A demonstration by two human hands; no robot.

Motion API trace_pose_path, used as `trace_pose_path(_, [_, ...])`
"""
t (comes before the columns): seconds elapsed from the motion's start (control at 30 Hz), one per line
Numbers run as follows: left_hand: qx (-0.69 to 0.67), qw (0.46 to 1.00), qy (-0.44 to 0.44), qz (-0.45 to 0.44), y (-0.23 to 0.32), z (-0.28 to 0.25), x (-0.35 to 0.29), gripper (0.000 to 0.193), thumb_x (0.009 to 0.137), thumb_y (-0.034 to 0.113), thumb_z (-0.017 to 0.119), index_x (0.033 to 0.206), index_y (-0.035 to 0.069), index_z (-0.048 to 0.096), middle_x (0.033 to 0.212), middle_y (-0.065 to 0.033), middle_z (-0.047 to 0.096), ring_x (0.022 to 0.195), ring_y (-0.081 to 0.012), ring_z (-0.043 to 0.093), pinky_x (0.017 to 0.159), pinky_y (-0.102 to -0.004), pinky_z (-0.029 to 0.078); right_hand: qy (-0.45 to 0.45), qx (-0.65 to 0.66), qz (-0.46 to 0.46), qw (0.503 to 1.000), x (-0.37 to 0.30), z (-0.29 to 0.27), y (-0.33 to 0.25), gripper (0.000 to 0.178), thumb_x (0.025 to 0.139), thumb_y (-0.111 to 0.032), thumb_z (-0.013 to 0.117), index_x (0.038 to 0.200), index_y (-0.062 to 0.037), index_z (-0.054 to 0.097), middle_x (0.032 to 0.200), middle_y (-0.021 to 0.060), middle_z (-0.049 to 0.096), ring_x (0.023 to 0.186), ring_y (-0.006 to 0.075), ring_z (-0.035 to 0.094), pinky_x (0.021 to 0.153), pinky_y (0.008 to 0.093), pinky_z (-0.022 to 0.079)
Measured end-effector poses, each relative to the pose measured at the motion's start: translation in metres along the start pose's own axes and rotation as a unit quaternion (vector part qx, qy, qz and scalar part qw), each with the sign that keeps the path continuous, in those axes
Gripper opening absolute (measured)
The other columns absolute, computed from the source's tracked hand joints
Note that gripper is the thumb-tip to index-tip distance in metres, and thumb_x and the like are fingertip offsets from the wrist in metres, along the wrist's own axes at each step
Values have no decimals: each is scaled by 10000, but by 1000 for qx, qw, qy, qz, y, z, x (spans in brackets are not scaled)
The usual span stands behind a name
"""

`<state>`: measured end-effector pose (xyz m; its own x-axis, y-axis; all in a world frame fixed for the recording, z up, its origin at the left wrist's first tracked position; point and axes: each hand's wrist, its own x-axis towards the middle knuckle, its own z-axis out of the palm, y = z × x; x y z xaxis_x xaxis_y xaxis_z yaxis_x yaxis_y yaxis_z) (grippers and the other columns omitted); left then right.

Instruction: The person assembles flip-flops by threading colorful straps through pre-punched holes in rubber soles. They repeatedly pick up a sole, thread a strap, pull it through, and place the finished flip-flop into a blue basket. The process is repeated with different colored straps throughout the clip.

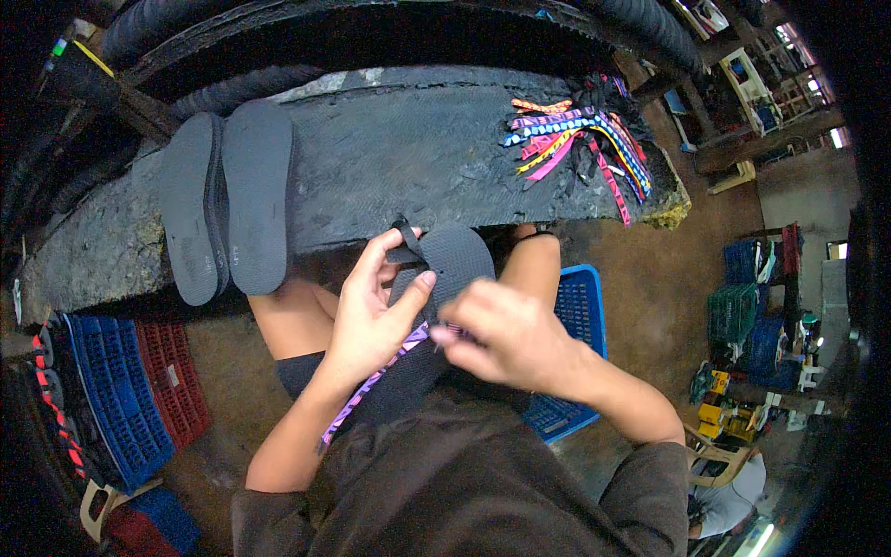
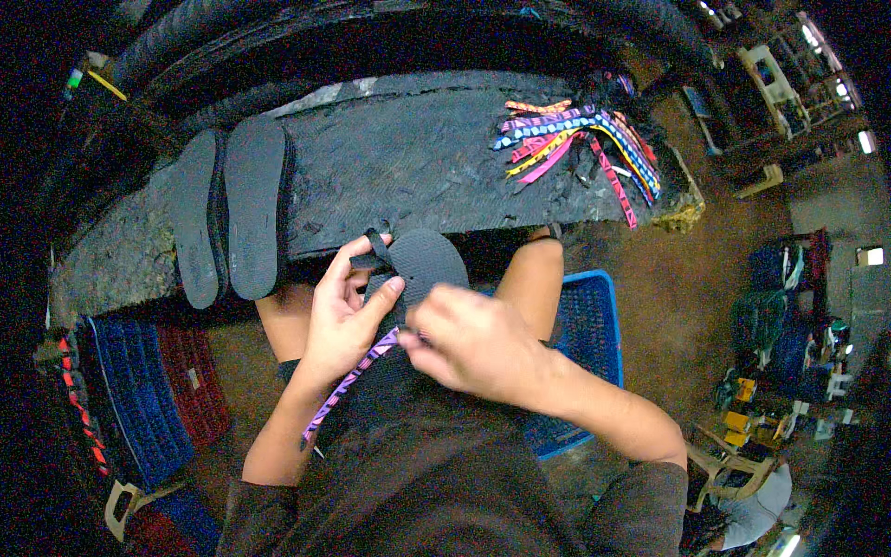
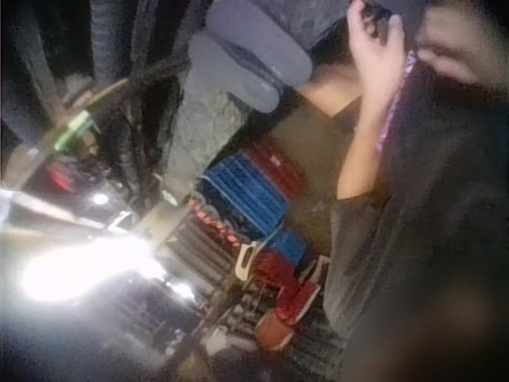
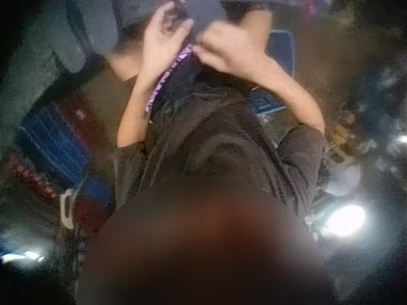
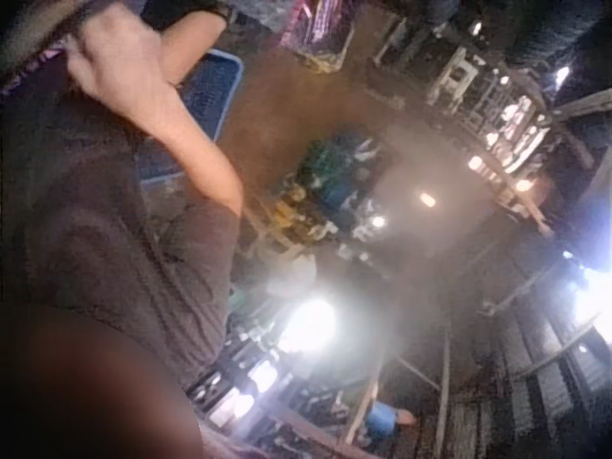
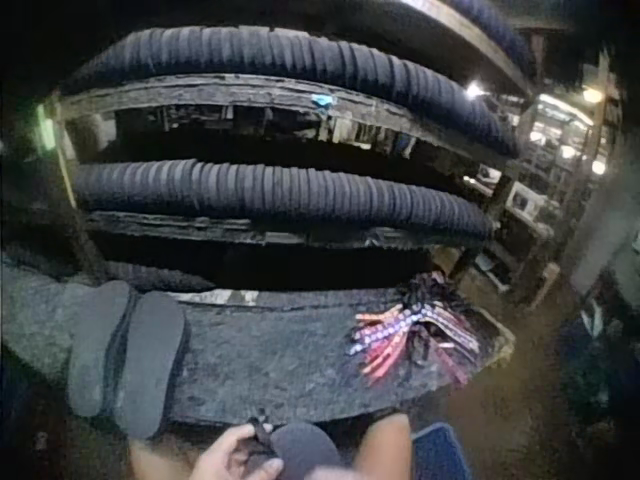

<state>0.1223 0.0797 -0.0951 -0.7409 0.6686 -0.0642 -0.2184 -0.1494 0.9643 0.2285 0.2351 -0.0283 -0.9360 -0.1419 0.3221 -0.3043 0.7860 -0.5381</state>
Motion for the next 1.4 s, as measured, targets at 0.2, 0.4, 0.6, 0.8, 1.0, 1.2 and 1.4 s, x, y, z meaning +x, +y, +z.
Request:
trace_pose_path(0.2, [43,996,17,73,8,1,-11,548,998,-32,622,1497,-18,395,1361,-172,605,1235,-210,604,1071,-357,479,70,106,159,979,15,7,22,363,846,-189,852,1115,0,699,871,69,648,659,113,612,575,271,501])
trace_pose_path(0.4, [168,981,14,95,8,-1,-19,652,971,28,681,1533,-23,355,1126,-198,720,1049,-210,697,945,-349,533,103,89,126,983,33,12,17,245,869,-166,824,1015,2,722,845,86,691,669,124,656,589,278,516])
trace_pose_path(0.6, [156,983,0,101,5,0,-22,700,957,-2,686,1559,-17,329,1161,-218,712,1070,-237,706,959,-368,538,68,95,170,978,38,-2,18,209,899,-170,789,1043,-23,752,860,81,741,696,110,683,639,281,531])
trace_pose_path(0.8, [173,979,-40,100,6,-2,-20,777,946,1,697,1595,-11,270,1305,-263,648,1134,-297,699,979,-403,538,19,198,245,949,41,-8,20,219,934,-134,761,1092,16,737,899,42,742,814,66,643,719,259,532])
trace_pose_path(1.0, [186,979,-55,65,6,-5,-19,804,936,21,717,1598,-11,263,1415,-287,565,1187,-339,677,997,-414,530,-22,274,262,925,43,-10,29,232,936,-122,764,1099,39,729,956,46,746,861,78,645,768,261,535])
trace_pose_path(1.2, [100,991,-80,48,1,-10,-17,788,969,45,702,1612,2,249,1465,-270,533,1240,-273,632,1044,-388,505,-49,250,235,938,49,-19,25,198,933,-118,770,1036,42,716,939,34,719,835,73,623,765,256,527])
trace_pose_path(1.4, [-58,974,-217,-3,9,-27,-16,462,1067,112,590,1485,-45,472,1331,-104,596,1253,-160,546,1085,-329,426,18,74,141,987,38,-39,-27,138,874,-78,794,956,-11,705,833,80,683,686,165,635,594,272,477])
